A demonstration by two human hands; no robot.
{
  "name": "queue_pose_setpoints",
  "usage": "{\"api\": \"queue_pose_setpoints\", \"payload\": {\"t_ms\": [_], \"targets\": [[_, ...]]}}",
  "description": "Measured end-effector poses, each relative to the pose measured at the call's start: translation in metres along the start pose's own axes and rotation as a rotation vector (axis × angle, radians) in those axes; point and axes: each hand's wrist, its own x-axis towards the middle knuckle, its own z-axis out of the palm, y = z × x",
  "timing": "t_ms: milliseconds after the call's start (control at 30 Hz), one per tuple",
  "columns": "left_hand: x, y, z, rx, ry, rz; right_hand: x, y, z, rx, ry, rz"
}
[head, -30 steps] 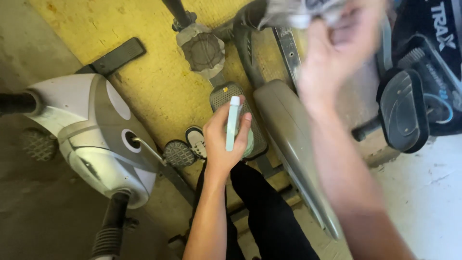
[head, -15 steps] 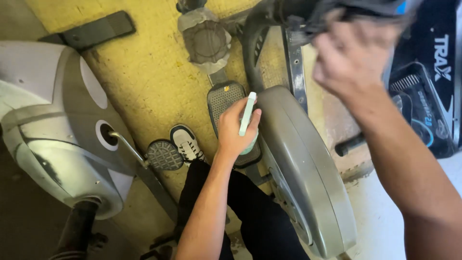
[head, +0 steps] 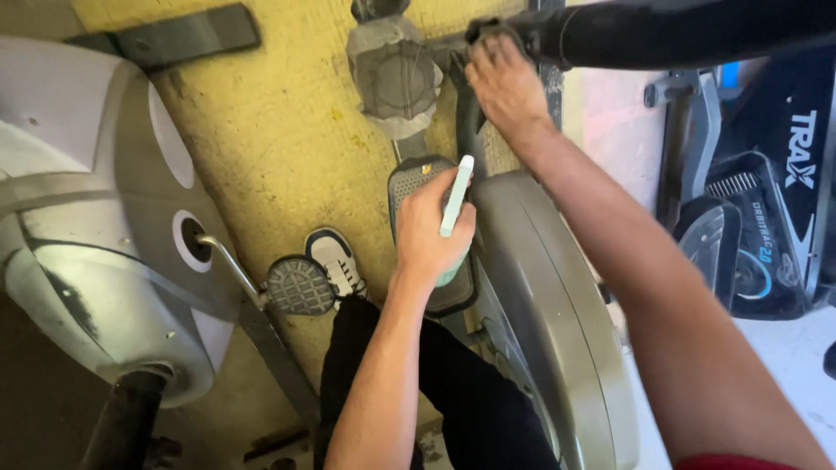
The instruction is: Cleaning various pieces of gym equipment using a spray bottle and a cloth.
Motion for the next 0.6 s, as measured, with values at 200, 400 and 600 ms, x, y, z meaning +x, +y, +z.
{"api": "queue_pose_setpoints", "payload": {"t_ms": [200, 400, 600], "targets": [[0.000, -0.003, -0.008, -0.016, 0.022, 0.045, -0.033, -0.041, 0.057, 0.197, -0.179, -0.081], [0.007, 0.009, -0.009, -0.051, -0.024, -0.056, -0.053, -0.028, -0.044, 0.613, -0.021, 0.043], [0.004, 0.005, 0.004, -0.006, -0.088, -0.064, -0.097, -0.021, -0.063, 0.706, -0.224, 0.263]]}}
